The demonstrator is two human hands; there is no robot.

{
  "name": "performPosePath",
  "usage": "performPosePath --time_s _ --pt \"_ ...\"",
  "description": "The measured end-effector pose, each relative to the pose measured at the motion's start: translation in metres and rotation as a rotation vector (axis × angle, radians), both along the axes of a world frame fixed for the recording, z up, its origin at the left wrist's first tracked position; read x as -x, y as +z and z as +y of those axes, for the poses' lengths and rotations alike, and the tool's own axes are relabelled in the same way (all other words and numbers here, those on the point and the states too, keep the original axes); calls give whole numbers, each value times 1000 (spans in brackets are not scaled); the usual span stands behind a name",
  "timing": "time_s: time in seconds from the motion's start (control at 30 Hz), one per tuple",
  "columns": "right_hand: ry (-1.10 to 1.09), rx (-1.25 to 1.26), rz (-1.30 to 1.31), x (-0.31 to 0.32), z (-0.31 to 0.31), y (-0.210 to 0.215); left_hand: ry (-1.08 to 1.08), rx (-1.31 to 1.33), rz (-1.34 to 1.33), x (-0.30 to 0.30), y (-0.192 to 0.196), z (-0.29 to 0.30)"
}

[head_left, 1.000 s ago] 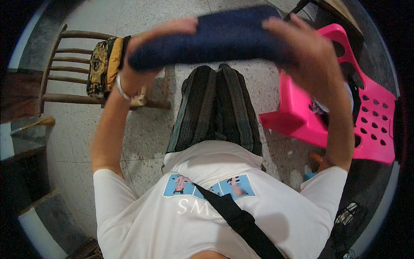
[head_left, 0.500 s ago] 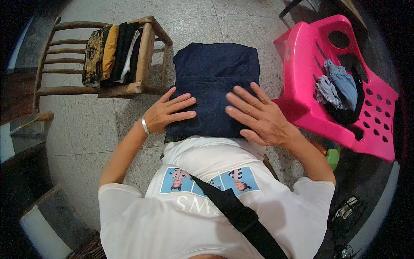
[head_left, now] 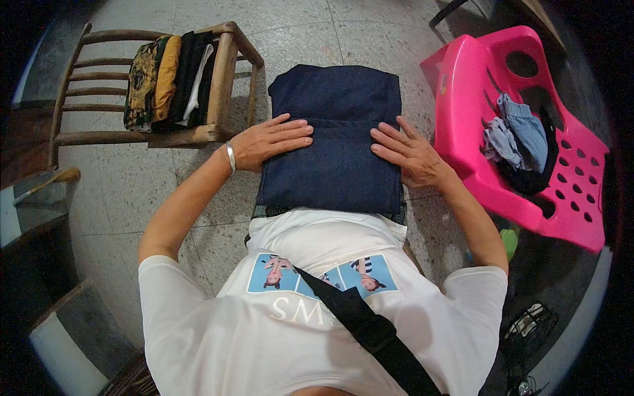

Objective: The person folds a pair of dark blue jeans, a pair of light blue pants, and a black garment. They pick each item from a pink laundry basket, fold it neatly on their lap, and place it on a wooden chair to the left.

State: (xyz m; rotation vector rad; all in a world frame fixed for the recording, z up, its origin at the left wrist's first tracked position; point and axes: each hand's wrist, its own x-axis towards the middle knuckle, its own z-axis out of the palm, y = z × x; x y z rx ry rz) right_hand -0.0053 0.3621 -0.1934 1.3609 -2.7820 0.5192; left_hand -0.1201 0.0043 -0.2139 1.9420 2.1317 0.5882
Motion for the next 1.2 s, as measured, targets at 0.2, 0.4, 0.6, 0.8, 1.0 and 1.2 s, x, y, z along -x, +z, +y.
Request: performPosePath --time_s 0.2,0.4,0.6,0.8,1.0,1.2 --pt "29 96 -38 16 -8 1 36 -18 -147 1 7 6" --pt "-345 604 -501 2 -7 -15 301 -186 -555 -18 -3 -17" --pt "-947 1003 -799 -9 -40 19 936 -101 -1437 -36 27 13" --pt "-947 866 -378 -13 -55 22 820 -131 -1174 -34 24 8" --pt "-1042 746 -253 -32 -54 -6 1047 -347 -780 -39 16 23" --pt "-1015 476 151 -22 -59 27 1010 -553 -117 -51 42 31"
